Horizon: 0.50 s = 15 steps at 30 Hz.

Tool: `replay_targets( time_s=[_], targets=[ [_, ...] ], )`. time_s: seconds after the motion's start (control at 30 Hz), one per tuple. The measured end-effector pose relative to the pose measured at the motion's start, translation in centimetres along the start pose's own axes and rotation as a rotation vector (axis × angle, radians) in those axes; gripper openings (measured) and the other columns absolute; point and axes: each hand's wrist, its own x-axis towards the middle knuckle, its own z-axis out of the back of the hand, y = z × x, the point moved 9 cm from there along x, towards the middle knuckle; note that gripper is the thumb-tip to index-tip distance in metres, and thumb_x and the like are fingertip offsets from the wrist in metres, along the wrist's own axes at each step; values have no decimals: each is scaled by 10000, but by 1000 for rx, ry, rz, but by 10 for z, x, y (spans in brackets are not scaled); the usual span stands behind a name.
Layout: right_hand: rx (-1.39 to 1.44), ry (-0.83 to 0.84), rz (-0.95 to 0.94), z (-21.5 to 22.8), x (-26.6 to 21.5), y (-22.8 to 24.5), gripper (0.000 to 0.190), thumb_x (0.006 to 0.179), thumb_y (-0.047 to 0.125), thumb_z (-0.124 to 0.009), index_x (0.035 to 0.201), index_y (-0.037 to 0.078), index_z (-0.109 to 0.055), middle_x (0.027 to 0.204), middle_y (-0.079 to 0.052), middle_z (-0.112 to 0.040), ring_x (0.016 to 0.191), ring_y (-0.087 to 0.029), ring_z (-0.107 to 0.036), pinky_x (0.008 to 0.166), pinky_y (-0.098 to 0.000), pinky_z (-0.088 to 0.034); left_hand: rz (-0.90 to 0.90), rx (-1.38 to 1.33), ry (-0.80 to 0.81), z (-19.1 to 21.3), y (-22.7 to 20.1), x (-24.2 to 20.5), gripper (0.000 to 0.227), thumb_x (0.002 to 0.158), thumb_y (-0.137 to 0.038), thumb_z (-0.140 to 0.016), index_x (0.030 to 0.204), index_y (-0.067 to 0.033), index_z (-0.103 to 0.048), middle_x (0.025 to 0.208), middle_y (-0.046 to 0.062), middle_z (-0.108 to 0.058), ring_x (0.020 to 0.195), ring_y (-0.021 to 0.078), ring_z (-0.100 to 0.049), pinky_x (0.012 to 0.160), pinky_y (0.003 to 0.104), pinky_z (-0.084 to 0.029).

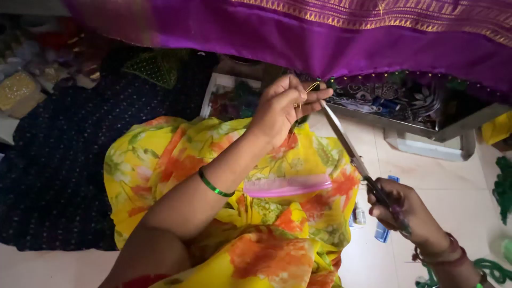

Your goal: Tying decorative thread tassels onto the border of a purple and gold saree.

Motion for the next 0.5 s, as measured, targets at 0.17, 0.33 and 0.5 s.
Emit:
replay_targets(
  time_s=[0.17,0.33,0.5],
  targets=[
    [-4,30,5,-4,19,23,241,816,147,-798,904,21,-612,658,45,-495,497,-34,-368,407,-233,-266,-20,-7,21,-8,-8,-1,124,983,3,-466,894,-63,-521,1089,172,-685,1235,355,-657,1041,478,-556],
    [-78,-40,-3,7,29,27,239,842,99,-796,820,6,-577,566,27,-438,449,-65,-371,391,-267,-292,-31,-12,35,1,-1,4,117,965,-10,-486,878,-83,-513,1141,170,-705,1198,322,-674,1052,452,-552],
    [-265,-140,-61,19,17,46,214,755,95,-831,802,21,-636,517,-18,-541,409,-106,-467,375,-288,-338,-219,570,-218,28,-25,16,251,954,-126,-706,1185,-59,-633,1051,89,-664,973,140,-634,888,279,-506]
  ],
)
